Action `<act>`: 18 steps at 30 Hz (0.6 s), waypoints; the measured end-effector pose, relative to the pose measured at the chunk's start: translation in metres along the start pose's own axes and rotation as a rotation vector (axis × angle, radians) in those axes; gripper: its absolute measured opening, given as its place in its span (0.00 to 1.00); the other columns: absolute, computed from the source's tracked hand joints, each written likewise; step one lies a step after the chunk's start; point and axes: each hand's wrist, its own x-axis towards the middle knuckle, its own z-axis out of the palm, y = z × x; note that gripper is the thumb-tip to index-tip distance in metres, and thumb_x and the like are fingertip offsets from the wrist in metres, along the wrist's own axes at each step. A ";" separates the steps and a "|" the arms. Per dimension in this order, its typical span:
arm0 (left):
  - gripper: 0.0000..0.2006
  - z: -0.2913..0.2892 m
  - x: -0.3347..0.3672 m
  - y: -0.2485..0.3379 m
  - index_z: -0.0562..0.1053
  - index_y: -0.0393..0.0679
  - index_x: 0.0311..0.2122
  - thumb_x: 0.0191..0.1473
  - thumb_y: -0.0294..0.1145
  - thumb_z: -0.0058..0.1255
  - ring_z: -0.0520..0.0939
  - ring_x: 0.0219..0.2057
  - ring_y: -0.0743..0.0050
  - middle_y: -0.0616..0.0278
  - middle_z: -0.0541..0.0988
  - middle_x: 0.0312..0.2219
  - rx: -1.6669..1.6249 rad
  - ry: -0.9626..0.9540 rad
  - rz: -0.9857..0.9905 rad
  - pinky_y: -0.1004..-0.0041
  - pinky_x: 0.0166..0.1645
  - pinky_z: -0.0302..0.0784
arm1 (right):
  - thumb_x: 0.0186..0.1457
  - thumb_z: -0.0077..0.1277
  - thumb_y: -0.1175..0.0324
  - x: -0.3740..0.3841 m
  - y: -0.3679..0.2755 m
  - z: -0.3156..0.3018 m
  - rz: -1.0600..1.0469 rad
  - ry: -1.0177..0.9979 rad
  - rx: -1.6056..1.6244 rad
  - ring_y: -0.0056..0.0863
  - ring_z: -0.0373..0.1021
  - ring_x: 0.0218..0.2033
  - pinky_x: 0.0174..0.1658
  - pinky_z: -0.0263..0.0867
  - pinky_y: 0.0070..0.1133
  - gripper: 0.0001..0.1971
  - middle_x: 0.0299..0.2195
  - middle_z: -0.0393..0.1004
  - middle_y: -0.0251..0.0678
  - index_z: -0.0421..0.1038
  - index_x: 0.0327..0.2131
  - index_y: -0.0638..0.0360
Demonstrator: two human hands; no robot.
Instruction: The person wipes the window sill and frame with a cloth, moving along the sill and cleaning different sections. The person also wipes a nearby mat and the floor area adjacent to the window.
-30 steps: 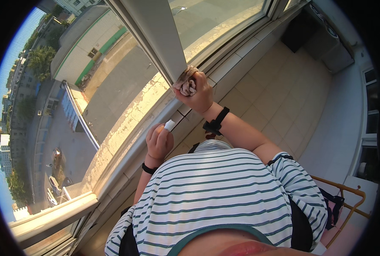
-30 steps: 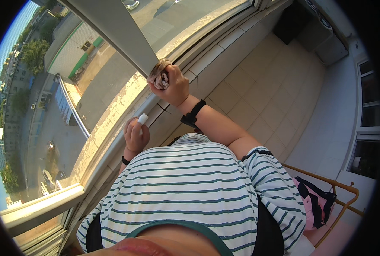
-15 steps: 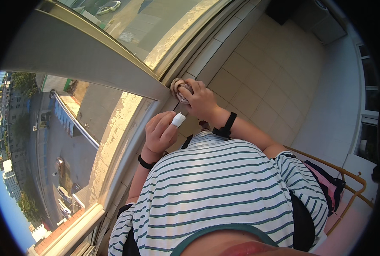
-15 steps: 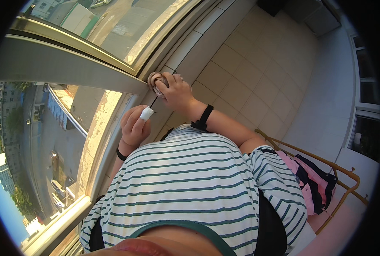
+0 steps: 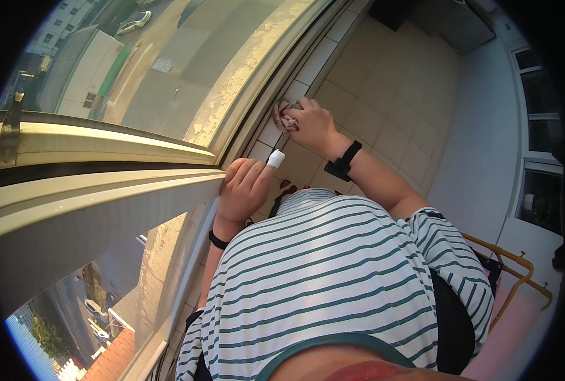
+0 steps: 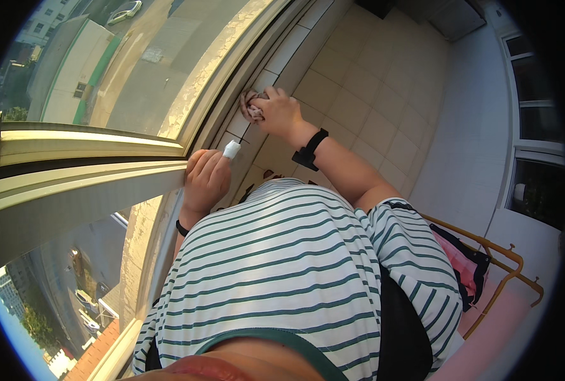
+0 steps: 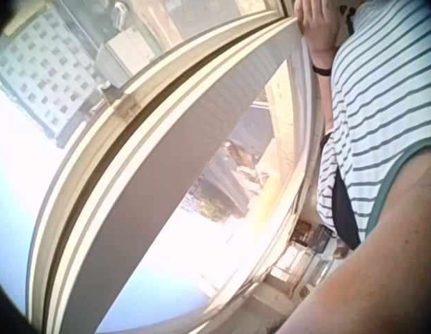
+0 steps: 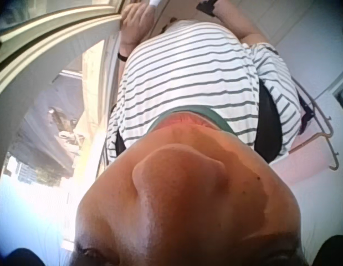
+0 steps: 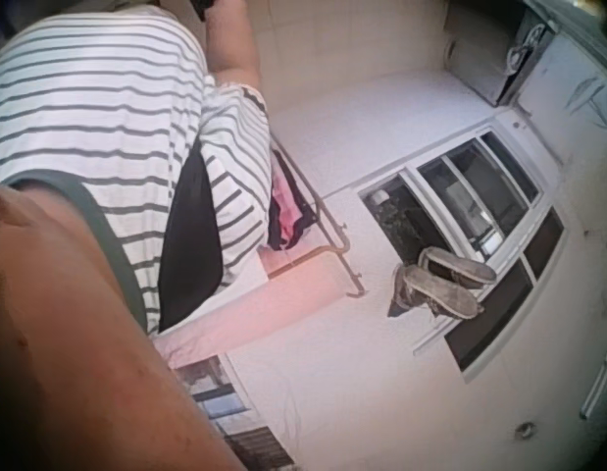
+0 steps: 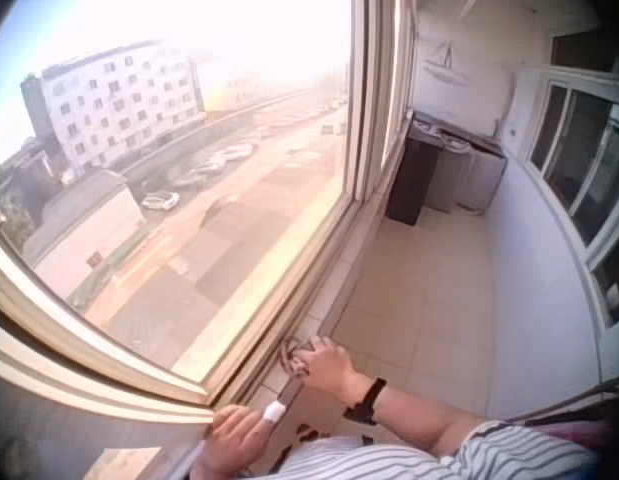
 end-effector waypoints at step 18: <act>0.14 0.034 -0.001 0.049 0.76 0.37 0.44 0.49 0.21 0.56 0.81 0.38 0.53 0.55 0.79 0.36 0.332 0.247 -0.523 0.58 0.45 0.78 | 0.53 0.60 0.56 0.039 -0.081 -0.008 -1.100 -0.260 0.357 0.36 0.79 0.31 0.29 0.75 0.28 0.29 0.36 0.77 0.38 0.73 0.57 0.57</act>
